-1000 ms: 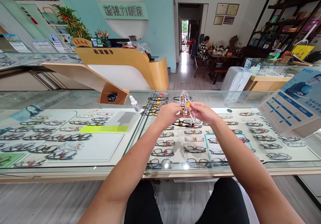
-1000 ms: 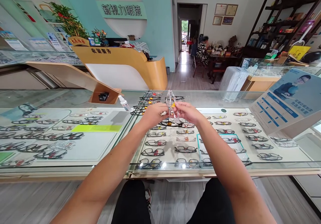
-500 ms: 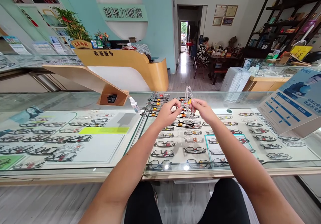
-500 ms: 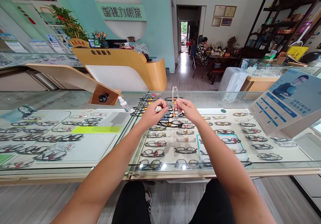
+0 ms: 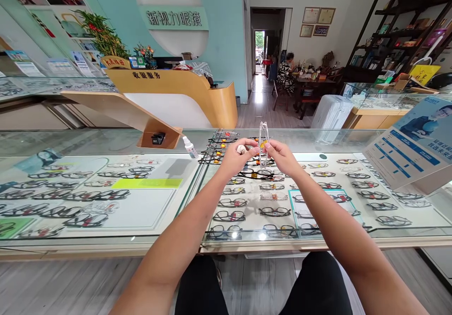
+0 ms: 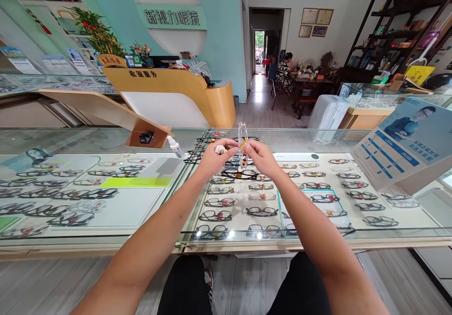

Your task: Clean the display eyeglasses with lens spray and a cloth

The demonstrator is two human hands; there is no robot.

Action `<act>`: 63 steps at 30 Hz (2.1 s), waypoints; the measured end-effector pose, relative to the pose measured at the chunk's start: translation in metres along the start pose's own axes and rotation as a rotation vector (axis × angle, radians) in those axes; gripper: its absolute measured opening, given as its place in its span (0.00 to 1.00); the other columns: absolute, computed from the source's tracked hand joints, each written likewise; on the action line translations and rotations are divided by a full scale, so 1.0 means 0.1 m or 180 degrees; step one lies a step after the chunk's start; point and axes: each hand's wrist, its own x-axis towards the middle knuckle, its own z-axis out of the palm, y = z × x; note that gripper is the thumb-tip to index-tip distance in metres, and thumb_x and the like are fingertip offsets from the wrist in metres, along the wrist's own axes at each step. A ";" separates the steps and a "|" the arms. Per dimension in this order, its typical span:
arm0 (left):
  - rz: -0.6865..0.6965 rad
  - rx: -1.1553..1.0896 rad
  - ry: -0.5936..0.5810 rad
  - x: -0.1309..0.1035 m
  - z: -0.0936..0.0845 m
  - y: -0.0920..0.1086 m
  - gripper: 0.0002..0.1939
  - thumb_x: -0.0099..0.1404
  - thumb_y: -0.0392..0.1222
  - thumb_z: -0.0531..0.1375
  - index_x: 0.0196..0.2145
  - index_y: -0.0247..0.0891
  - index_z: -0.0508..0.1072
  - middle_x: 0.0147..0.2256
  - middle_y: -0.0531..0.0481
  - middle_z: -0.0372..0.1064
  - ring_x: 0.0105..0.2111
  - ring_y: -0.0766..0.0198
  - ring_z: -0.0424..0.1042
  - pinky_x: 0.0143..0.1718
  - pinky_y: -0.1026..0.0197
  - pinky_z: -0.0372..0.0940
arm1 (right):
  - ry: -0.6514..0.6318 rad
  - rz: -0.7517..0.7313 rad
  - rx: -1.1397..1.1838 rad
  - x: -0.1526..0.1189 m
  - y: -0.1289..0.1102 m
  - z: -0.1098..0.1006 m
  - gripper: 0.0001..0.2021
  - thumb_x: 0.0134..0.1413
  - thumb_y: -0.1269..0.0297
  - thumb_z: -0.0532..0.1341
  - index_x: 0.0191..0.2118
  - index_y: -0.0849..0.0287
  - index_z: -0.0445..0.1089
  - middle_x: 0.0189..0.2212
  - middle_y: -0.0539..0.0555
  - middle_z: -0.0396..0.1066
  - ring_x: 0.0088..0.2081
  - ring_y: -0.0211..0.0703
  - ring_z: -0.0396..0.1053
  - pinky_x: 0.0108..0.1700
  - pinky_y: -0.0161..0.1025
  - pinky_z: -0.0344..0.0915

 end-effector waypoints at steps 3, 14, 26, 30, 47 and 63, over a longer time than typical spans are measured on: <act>0.0093 0.0023 0.0036 0.01 0.02 -0.04 0.23 0.57 0.61 0.76 0.39 0.39 0.84 0.38 0.47 0.81 0.34 0.60 0.73 0.37 0.59 0.66 | -0.0026 -0.0122 -0.0084 -0.01 -0.02 0.03 0.32 0.66 0.26 0.57 0.34 0.54 0.70 0.29 0.49 0.64 0.34 0.43 0.59 0.39 0.42 0.56; 0.0240 -0.0252 0.0248 0.00 0.05 -0.04 0.21 0.55 0.60 0.78 0.33 0.39 0.83 0.40 0.45 0.82 0.38 0.58 0.75 0.42 0.56 0.70 | 0.0207 -0.0229 -0.0185 -0.02 0.00 0.10 0.30 0.67 0.28 0.58 0.31 0.52 0.64 0.28 0.48 0.62 0.33 0.43 0.57 0.39 0.42 0.54; 0.0105 -0.0209 0.0500 0.06 -0.05 -0.02 0.17 0.57 0.56 0.74 0.32 0.40 0.82 0.32 0.49 0.78 0.31 0.62 0.69 0.32 0.60 0.62 | 0.0429 -0.0034 -0.0103 0.00 0.01 -0.13 0.25 0.64 0.33 0.66 0.35 0.53 0.77 0.23 0.47 0.65 0.28 0.42 0.59 0.34 0.42 0.55; 0.0085 -0.0099 0.0459 0.07 -0.13 -0.01 0.17 0.57 0.56 0.74 0.31 0.40 0.82 0.28 0.51 0.73 0.28 0.64 0.65 0.29 0.60 0.58 | 0.1061 0.0011 -0.0629 -0.01 0.05 -0.24 0.20 0.69 0.40 0.64 0.41 0.52 0.79 0.22 0.47 0.68 0.25 0.43 0.61 0.35 0.44 0.57; 0.0104 0.0046 0.0600 0.03 -0.14 0.06 0.15 0.61 0.53 0.72 0.31 0.39 0.79 0.28 0.53 0.70 0.27 0.66 0.62 0.31 0.60 0.56 | 0.0220 0.0363 0.2580 0.04 -0.21 -0.26 0.08 0.51 0.61 0.65 0.25 0.53 0.67 0.16 0.45 0.57 0.22 0.38 0.54 0.31 0.39 0.57; 0.0324 0.0049 0.0401 -0.02 -0.03 0.05 0.17 0.61 0.57 0.73 0.34 0.40 0.81 0.37 0.46 0.81 0.37 0.57 0.76 0.39 0.57 0.68 | -0.0057 0.0468 0.2227 0.01 -0.14 -0.10 0.11 0.49 0.58 0.75 0.26 0.55 0.75 0.15 0.42 0.56 0.21 0.34 0.49 0.30 0.38 0.48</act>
